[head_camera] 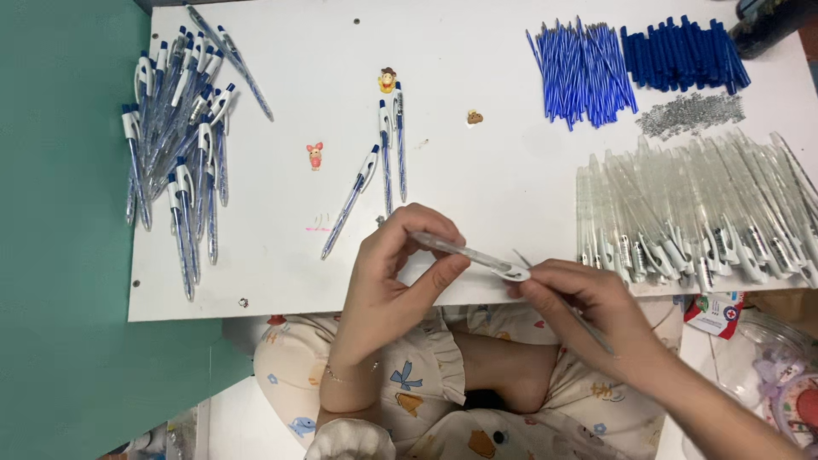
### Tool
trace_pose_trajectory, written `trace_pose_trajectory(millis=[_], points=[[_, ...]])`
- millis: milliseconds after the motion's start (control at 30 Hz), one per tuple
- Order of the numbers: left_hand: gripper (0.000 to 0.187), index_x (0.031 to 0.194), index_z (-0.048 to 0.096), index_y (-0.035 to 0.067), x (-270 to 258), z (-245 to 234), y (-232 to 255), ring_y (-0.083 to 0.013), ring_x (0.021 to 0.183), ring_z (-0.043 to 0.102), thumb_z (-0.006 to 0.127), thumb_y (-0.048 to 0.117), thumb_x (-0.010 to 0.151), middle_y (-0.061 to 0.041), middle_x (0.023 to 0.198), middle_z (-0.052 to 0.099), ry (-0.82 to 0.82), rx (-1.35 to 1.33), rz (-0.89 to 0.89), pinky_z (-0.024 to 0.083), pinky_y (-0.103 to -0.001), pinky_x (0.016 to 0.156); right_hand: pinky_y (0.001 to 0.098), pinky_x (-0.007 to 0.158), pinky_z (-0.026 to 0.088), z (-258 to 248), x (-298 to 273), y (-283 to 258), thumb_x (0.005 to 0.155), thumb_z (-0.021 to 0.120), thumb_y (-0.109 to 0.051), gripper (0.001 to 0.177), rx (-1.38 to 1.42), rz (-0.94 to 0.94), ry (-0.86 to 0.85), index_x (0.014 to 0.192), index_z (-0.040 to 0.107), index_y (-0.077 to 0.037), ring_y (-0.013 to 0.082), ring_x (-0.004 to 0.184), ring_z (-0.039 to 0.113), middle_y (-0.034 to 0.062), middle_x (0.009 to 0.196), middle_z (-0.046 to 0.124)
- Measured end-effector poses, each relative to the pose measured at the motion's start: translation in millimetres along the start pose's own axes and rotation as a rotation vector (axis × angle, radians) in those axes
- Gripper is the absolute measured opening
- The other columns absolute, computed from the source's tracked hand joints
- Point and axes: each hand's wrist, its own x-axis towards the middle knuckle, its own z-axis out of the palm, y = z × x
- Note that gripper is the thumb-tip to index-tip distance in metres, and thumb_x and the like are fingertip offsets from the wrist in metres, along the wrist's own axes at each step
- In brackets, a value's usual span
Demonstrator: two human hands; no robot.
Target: The person assembles ballpoint pens by hand, inserting ink refills into pen barrels and using a thin metal tool to secure components.
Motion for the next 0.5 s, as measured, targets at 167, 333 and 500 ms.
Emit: trace_pose_trajectory(millis=[167,333,500], points=[[0.013,0.109,0.062,0.003,6,7,-17,-0.0214,0.098,0.071,0.067,0.002,0.097,-0.01,0.102,0.071,0.042,-0.041,0.08,0.06,-0.034,0.091,0.029,0.074,0.058,26,8,12,0.097,0.061,-0.01,0.021,0.11,-0.066,0.084,0.1,0.08,-0.002,0.0168,0.082,0.076,0.0095,0.086,0.081],[0.016,0.111,0.065,-0.001,8,8,-26,-0.0289,0.101,0.074,0.068,0.0,0.095,-0.014,0.101,0.073,0.098,-0.025,0.174,0.063,-0.042,0.088,0.0357,0.075,0.059,36,14,21,0.098,0.062,-0.005,0.019,0.211,-0.045,0.195,0.102,0.078,0.003,0.0168,0.083,0.071,0.0126,0.08,0.081],[0.015,0.111,0.064,-0.004,9,4,-29,-0.0315,0.097,0.074,0.065,-0.001,0.096,-0.019,0.099,0.072,0.172,-0.031,0.175,0.063,-0.043,0.085,0.0264,0.045,0.05,36,12,19,0.095,0.065,-0.004,0.019,0.299,0.047,0.292,0.107,0.074,0.007,0.0102,0.047,0.054,0.0136,0.068,0.071]])
